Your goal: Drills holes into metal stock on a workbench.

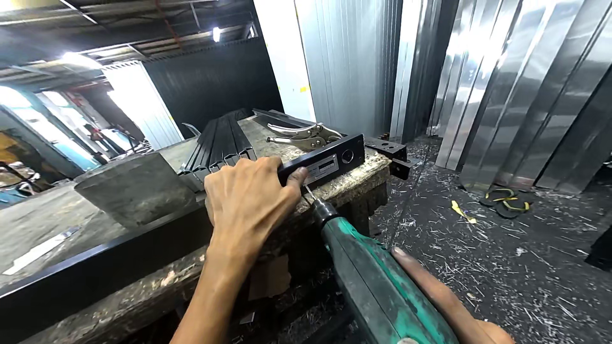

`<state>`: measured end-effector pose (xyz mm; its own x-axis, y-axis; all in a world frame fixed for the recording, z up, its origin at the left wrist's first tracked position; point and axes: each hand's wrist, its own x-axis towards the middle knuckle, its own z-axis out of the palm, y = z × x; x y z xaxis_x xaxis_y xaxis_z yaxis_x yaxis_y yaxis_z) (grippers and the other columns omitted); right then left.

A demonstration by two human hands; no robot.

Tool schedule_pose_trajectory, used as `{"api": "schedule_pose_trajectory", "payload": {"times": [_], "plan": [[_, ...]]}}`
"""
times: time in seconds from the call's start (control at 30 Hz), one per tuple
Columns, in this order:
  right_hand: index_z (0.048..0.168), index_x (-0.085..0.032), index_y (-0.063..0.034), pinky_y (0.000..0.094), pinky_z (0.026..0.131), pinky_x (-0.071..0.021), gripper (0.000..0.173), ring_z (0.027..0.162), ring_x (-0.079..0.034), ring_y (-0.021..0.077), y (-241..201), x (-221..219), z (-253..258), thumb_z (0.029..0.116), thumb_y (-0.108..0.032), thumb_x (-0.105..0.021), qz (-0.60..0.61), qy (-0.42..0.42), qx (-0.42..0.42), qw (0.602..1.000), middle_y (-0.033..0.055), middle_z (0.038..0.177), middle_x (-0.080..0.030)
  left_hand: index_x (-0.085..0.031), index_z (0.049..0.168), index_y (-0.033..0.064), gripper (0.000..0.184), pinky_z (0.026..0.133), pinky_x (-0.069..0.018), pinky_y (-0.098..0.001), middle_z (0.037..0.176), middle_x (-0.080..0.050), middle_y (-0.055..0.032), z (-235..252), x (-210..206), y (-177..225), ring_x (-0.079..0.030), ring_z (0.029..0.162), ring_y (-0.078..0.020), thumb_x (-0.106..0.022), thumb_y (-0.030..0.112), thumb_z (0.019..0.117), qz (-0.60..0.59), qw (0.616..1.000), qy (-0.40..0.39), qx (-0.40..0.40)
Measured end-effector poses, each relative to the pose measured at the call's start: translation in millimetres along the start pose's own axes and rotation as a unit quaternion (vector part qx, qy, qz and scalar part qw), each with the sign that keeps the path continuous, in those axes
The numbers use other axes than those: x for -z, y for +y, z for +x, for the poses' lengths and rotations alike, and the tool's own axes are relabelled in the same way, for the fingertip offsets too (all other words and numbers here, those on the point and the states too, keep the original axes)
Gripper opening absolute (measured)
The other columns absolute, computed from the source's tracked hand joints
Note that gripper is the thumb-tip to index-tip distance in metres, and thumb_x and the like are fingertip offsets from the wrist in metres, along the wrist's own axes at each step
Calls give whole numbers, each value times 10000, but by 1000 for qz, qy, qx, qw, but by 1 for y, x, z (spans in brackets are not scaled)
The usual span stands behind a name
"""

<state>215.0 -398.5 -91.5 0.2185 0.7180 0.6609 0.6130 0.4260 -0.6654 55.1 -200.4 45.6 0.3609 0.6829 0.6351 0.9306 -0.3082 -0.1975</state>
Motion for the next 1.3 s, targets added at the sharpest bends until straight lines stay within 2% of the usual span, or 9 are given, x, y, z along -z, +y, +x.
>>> {"api": "schedule_pose_trajectory", "payload": {"times": [0.1, 0.2, 0.37, 0.5, 0.7, 0.8, 0.87, 1.3], "plan": [[1519, -468, -38, 348, 760, -613, 887, 988, -733, 166, 2, -4, 0, 748, -314, -811, 24, 11, 5, 1000, 138, 1194, -735, -658, 759, 180, 672, 539, -405, -554, 660, -614, -102, 2, 1, 1, -634, 652, -354, -308, 699, 1004, -10, 1000, -8, 16], [1509, -479, -27, 330, 768, -607, 886, 990, -732, 160, 1, -6, 0, 738, -313, -806, 21, 15, 5, 1000, 140, 1184, -740, -683, 785, 196, 655, 542, -403, -561, 685, -632, -103, 2, 1, 2, -643, 674, -355, -317, 698, 995, -7, 1000, -18, 24], [1508, -485, -30, 348, 759, -620, 840, 979, -738, 161, -2, 1, 1, 788, -325, -801, -7, -8, 3, 1000, 142, 1195, -740, -643, 767, 187, 630, 518, -393, -537, 645, -591, -93, 1, 1, 1, -625, 633, -351, -327, 683, 992, 15, 1000, -15, 8], [1503, -494, -42, 367, 767, -616, 869, 1007, -735, 168, 2, -7, 1, 767, -384, -806, 5, 21, 5, 1000, 121, 1212, -736, -642, 769, 184, 611, 512, -391, -535, 635, -582, -90, 1, 1, 1, -619, 618, -340, -349, 673, 987, 14, 1000, -14, 3], [1495, -495, -16, 341, 800, -620, 856, 1016, -732, 158, 0, -4, 2, 779, -367, -808, 19, 18, 6, 1000, 135, 1209, -734, -631, 762, 183, 601, 509, -392, -536, 629, -578, -95, 1, 3, 2, -615, 610, -344, -362, 669, 988, 16, 1000, -25, 8], [1494, -502, -24, 344, 745, -619, 817, 949, -743, 160, -3, 0, 1, 806, -360, -788, -15, 1, 1, 1000, 144, 1157, -751, -635, 766, 183, 601, 510, -395, -532, 631, -578, -93, 1, 3, 2, -617, 614, -343, -367, 673, 988, 18, 999, -26, 10], [1502, -492, -31, 351, 723, -618, 829, 935, -744, 164, -4, 1, 1, 793, -343, -787, -23, -5, 1, 1000, 143, 1153, -752, -646, 779, 180, 603, 517, -400, -538, 645, -589, -97, 1, 3, 2, -624, 629, -346, -368, 671, 991, 16, 999, -29, 11], [1502, -501, -38, 362, 675, -612, 831, 883, -746, 162, -7, 5, 3, 777, -320, -793, -34, -9, 0, 999, 123, 1113, -764, -647, 773, 187, 591, 518, -402, -531, 633, -584, -87, 1, 4, 3, -622, 624, -339, -385, 670, 990, 17, 999, -32, 16]]}}
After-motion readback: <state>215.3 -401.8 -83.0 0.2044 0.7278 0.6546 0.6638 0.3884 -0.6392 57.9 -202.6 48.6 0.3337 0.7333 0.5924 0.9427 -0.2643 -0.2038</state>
